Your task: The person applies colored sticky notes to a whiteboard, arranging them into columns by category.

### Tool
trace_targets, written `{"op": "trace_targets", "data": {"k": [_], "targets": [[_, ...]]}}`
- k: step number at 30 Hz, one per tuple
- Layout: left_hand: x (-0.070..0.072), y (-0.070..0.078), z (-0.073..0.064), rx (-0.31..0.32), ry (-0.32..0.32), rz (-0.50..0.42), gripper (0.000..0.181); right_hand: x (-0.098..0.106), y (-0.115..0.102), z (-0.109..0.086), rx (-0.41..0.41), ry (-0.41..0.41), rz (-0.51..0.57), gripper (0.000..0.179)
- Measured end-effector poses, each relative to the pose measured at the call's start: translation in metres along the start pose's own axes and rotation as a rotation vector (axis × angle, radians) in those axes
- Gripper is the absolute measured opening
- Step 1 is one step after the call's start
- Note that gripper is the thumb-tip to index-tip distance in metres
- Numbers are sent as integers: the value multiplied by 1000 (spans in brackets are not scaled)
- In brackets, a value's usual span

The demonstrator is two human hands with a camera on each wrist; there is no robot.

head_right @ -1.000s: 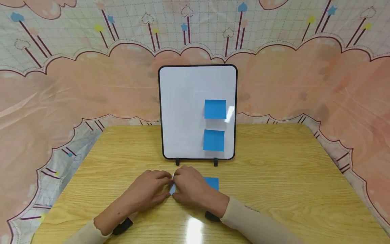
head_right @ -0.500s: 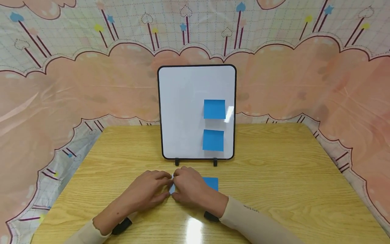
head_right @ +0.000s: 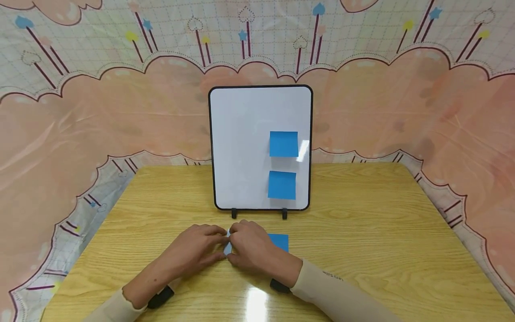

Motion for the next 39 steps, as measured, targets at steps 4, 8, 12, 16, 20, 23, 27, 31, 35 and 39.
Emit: {"op": "trace_targets", "data": {"k": [4,8,12,16,20,23,27,31,35,39], "targets": [[1,1,0,8,-8,-11,29,0,0,-1,-3,1,23,25],[1,1,0,7,-6,-8,26,-1,0,0,3,15,45,24],[1,0,0,-4,7,11,22,-1,-1,3,29,46,43,18],[3,-1,0,-16,27,24,20,-1,-2,7,45,59,14,15],[1,-1,-1,-18,44,50,21,-1,-3,10,27,55,2,14],[0,-1,-1,-6,54,80,17,-1,-2,12,15,78,1,12],[0,-1,-2,12,57,116,12,0,-2,15,-4,116,9,26],[2,-1,-3,-4,59,113,12,3,-1,18,-43,115,55,34],[4,3,-2,-40,71,115,9,4,1,19,-89,101,104,36],[6,7,-1,-68,101,120,9,3,3,20,-113,105,130,34]]}}
Point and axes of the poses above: each hand's wrist, its own z-axis towards the middle knuckle, its own x-axis out of the back of the hand, y = z × x, the point moved 1 cm from there along z, towards the middle knuckle, and after that the axes turned 3 degrees about z, right-handed, at the moved point
